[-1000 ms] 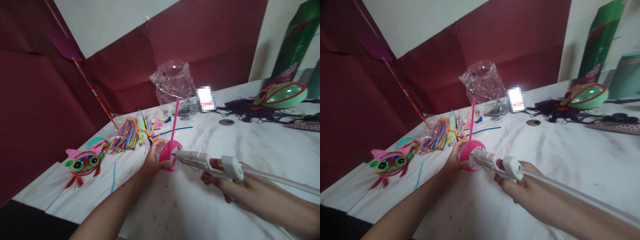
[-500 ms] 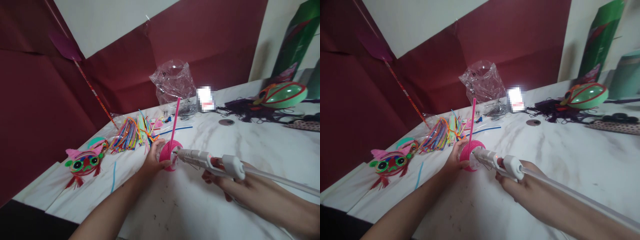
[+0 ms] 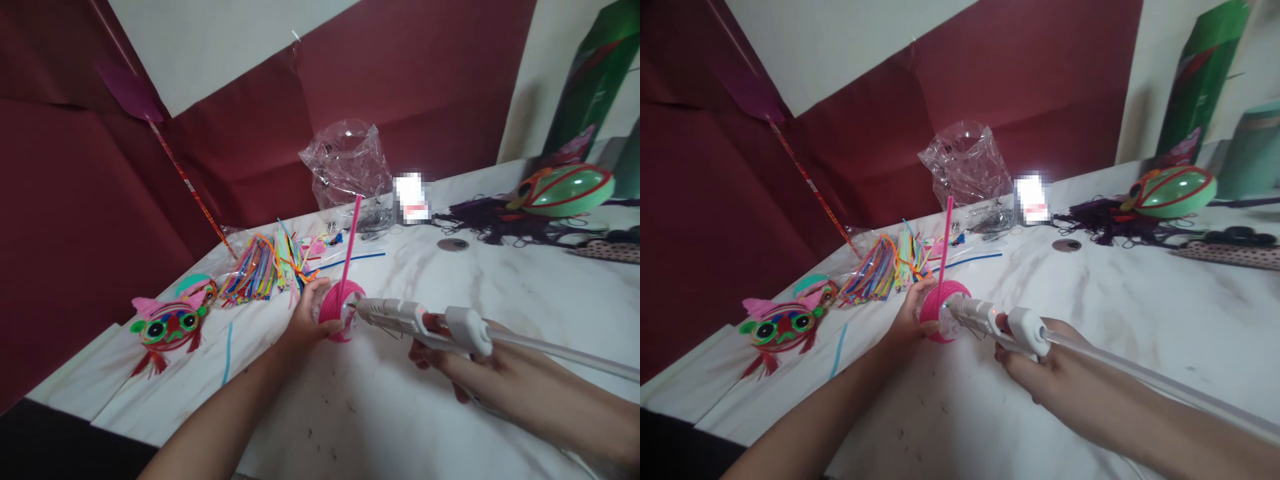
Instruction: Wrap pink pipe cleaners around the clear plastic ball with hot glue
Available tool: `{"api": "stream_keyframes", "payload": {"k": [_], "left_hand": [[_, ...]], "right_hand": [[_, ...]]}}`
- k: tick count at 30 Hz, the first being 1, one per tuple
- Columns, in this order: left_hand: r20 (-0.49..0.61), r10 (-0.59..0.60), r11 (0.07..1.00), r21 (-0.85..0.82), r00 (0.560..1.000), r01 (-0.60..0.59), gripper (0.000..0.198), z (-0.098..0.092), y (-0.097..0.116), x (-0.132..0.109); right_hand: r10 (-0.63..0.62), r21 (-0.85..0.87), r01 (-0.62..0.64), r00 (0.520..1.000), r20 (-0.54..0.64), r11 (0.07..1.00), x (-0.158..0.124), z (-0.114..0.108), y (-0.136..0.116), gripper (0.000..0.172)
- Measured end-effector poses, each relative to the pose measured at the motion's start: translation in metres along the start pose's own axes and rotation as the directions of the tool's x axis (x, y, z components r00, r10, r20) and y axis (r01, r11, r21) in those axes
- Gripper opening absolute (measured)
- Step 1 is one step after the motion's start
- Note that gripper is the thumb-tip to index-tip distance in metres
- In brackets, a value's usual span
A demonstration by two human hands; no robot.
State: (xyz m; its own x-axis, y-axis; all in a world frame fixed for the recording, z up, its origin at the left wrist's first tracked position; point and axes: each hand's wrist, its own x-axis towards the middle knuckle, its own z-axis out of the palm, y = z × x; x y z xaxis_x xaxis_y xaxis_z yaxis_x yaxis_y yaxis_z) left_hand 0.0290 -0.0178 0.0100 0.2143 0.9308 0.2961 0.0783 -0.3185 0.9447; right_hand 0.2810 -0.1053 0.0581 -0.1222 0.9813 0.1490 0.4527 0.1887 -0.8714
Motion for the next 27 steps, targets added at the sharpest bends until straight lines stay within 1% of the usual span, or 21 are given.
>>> {"api": "stream_keyframes", "payload": {"k": [3,7,13,19,23,25,27], "left_hand": [[0.000,-0.003,1.000,-0.027,1.000,0.003,0.088,0.0007,0.0006,-0.0002],[0.002,0.002,1.000,-0.016,1.000,-0.002,0.087,0.0013,0.0009,0.0009],[-0.003,0.015,1.000,-0.021,1.000,-0.015,0.087,0.0004,-0.0004,0.0010],[0.004,0.005,1.000,-0.024,1.000,-0.005,0.087,0.0002,-0.0005,-0.0004],[-0.001,0.002,0.999,-0.032,1.000,-0.002,0.085,0.0016,0.0010,-0.0009],[-0.022,-0.006,0.999,-0.047,1.000,0.005,0.085,0.0022,0.0015,-0.0015],[-0.036,-0.008,0.998,-0.056,0.999,0.006,0.086,0.0024,0.0016,-0.0021]], "right_hand": [[0.043,0.052,-0.045,0.998,0.050,0.998,0.0006,-0.0029,-0.0053,0.023],[0.033,0.105,-0.036,0.999,0.038,0.994,0.0007,-0.0035,-0.0084,0.022],[0.065,0.020,-0.065,0.997,0.043,0.998,0.0001,-0.0055,-0.0083,0.024],[0.050,0.058,-0.053,0.998,0.049,0.997,0.0017,-0.0058,-0.0112,0.024],[0.085,0.034,-0.087,0.995,0.057,0.996,-0.0002,-0.0055,-0.0104,0.026],[0.109,0.020,-0.111,0.992,0.067,0.994,-0.0014,-0.0054,-0.0094,0.028],[0.114,0.042,-0.116,0.992,0.058,0.992,-0.0018,-0.0058,-0.0089,0.031]]}}
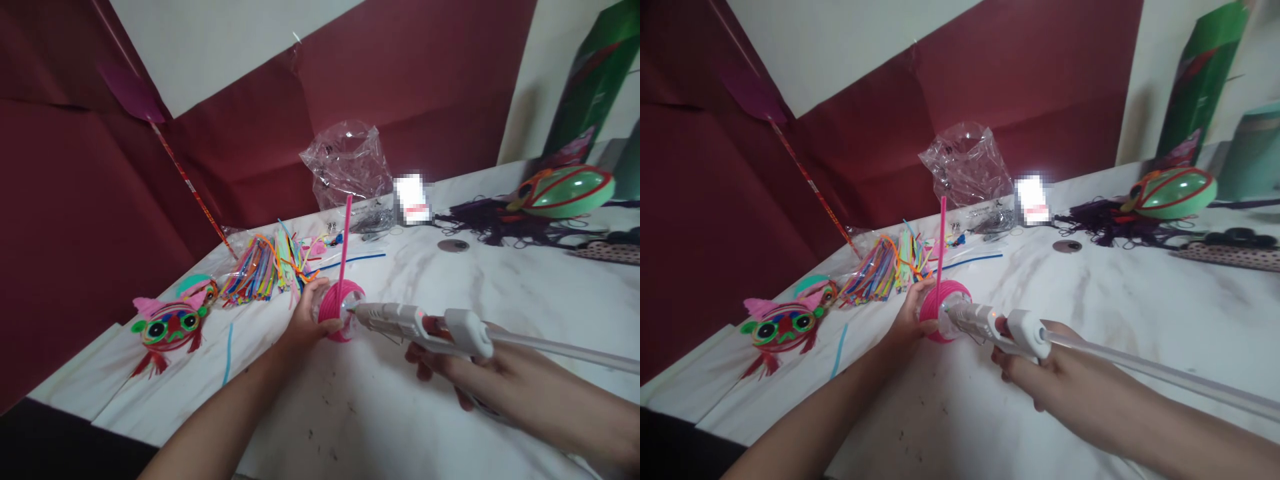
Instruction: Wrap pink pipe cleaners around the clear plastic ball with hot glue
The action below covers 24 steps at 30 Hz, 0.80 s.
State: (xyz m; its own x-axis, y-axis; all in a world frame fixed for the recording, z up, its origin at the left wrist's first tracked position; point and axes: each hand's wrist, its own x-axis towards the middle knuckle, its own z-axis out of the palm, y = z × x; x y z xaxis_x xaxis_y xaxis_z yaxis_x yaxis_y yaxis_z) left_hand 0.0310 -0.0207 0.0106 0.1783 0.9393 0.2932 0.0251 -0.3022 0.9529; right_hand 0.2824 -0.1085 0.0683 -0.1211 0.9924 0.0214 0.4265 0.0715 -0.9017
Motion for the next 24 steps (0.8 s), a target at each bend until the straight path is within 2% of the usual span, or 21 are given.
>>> {"api": "stream_keyframes", "payload": {"k": [5,16,24], "left_hand": [[0.025,-0.002,1.000,0.021,1.000,0.002,0.090,-0.0009,-0.0016,0.0011],[0.035,0.016,0.999,0.028,0.999,-0.017,0.090,-0.0022,-0.0052,0.0028],[0.048,0.024,0.998,0.054,0.999,-0.027,0.086,-0.0016,-0.0033,0.0021]], "right_hand": [[-0.026,0.038,0.027,0.999,-0.030,0.999,0.0021,-0.0023,0.0007,0.031],[0.024,-0.008,-0.023,0.996,0.082,1.000,0.0047,-0.0006,0.0057,0.034],[0.028,-0.004,-0.027,0.996,0.085,1.000,0.0055,-0.0008,0.0033,0.033]]}}
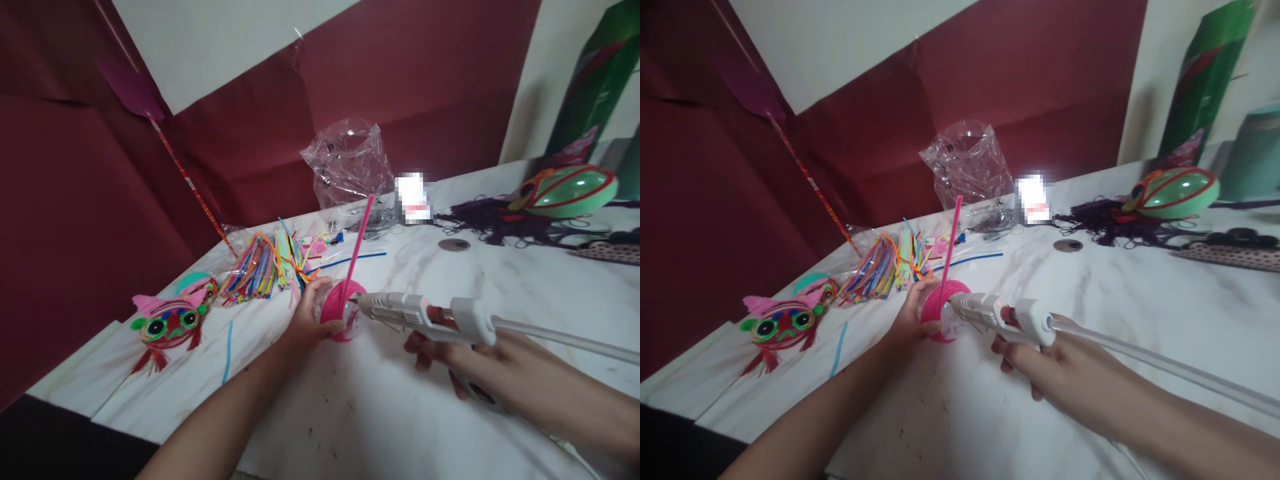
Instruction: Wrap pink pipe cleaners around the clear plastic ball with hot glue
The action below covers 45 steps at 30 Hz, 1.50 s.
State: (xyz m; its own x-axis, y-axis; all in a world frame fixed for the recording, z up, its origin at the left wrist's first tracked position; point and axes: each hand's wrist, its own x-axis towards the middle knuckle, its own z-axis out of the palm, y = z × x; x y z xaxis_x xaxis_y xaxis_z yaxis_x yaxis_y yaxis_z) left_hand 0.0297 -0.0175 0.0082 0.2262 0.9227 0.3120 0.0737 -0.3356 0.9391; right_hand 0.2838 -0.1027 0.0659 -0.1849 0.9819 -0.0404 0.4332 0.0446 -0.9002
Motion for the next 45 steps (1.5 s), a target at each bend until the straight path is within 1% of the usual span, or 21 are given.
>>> {"api": "stream_keyframes", "payload": {"k": [5,8,12,16,17,22,27,29,32,35,38,41,45], "left_hand": [[-0.009,-0.017,0.999,-0.034,1.000,0.017,0.087,0.000,-0.002,0.001],[0.001,-0.015,0.999,-0.040,1.000,0.015,0.087,-0.001,-0.002,0.001],[0.014,-0.018,0.999,-0.042,1.000,0.019,0.088,0.000,-0.001,0.000],[-0.004,-0.045,0.998,-0.041,0.999,0.045,0.087,0.001,0.001,-0.001],[-0.011,-0.044,0.998,-0.036,0.999,0.043,0.087,0.001,0.000,0.000],[-0.015,-0.014,0.999,-0.034,1.000,0.014,0.085,0.000,-0.001,0.000],[-0.028,-0.033,0.998,-0.059,0.999,0.032,0.084,0.001,0.001,-0.002],[-0.028,-0.030,0.999,-0.045,0.999,0.029,0.085,0.001,0.001,-0.002],[-0.016,-0.034,0.999,-0.042,0.999,0.033,0.085,0.000,0.000,-0.001],[-0.020,-0.036,0.999,-0.040,0.999,0.035,0.085,-0.001,-0.002,0.000],[-0.026,-0.022,1.000,-0.016,0.999,0.022,0.084,-0.002,-0.003,0.000],[-0.011,-0.022,1.000,-0.018,1.000,0.022,0.083,-0.001,-0.003,0.000],[-0.019,-0.030,0.999,-0.015,0.999,0.029,0.083,0.000,0.000,-0.001]], "right_hand": [[-0.016,-0.003,0.016,0.999,0.028,1.000,0.002,-0.001,0.007,0.030],[-0.032,-0.001,0.032,0.998,0.055,0.999,0.003,-0.001,0.010,0.031],[-0.029,0.007,0.029,1.000,0.008,1.000,0.005,-0.002,0.009,0.030],[-0.055,-0.012,0.057,0.992,0.113,0.998,0.006,-0.002,0.011,0.029],[-0.048,-0.022,0.050,0.992,0.119,0.998,0.006,-0.002,0.012,0.029],[0.019,-0.030,-0.019,1.000,0.017,0.999,0.001,-0.002,0.007,0.032],[-0.002,-0.030,0.003,1.000,0.027,1.000,-0.001,-0.003,0.001,0.027],[-0.012,-0.037,0.014,0.999,0.039,0.999,0.000,-0.004,0.003,0.026],[-0.022,-0.071,0.028,0.996,0.090,0.997,0.004,-0.006,0.009,0.028],[-0.017,-0.053,0.023,0.994,0.111,0.998,0.005,-0.006,0.013,0.030],[-0.006,-0.017,0.007,0.997,0.082,1.000,0.004,-0.003,0.011,0.030],[0.000,-0.004,0.000,1.000,0.028,1.000,0.002,-0.002,0.006,0.030],[-0.011,-0.007,0.012,0.999,0.036,1.000,0.000,-0.002,0.003,0.026]]}}
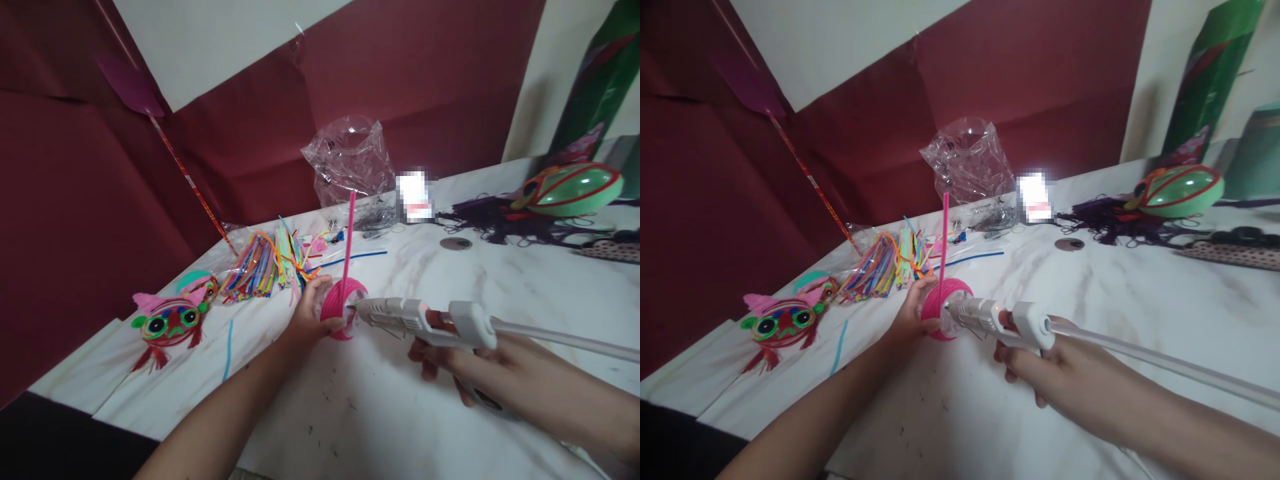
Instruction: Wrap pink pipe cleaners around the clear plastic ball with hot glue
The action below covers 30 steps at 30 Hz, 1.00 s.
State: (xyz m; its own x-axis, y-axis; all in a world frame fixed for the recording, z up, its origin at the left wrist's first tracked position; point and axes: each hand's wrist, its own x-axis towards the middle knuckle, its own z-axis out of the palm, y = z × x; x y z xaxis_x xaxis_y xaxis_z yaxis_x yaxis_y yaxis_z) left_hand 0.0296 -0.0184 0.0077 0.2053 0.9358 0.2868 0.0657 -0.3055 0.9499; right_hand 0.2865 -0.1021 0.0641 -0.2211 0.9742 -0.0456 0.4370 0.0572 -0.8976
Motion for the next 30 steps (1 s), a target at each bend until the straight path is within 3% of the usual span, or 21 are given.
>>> {"api": "stream_keyframes", "payload": {"k": [11,30], "left_hand": [[0.007,0.001,1.000,0.002,1.000,-0.001,0.085,0.0002,-0.0007,0.0012],[0.022,0.010,1.000,0.011,1.000,-0.010,0.080,0.0002,-0.0003,-0.0005]], "right_hand": [[0.030,0.003,-0.030,1.000,-0.011,1.000,-0.0012,0.0007,-0.0028,0.028],[-0.028,-0.031,0.028,0.999,0.016,0.999,-0.0008,0.0008,0.0029,0.031]]}}
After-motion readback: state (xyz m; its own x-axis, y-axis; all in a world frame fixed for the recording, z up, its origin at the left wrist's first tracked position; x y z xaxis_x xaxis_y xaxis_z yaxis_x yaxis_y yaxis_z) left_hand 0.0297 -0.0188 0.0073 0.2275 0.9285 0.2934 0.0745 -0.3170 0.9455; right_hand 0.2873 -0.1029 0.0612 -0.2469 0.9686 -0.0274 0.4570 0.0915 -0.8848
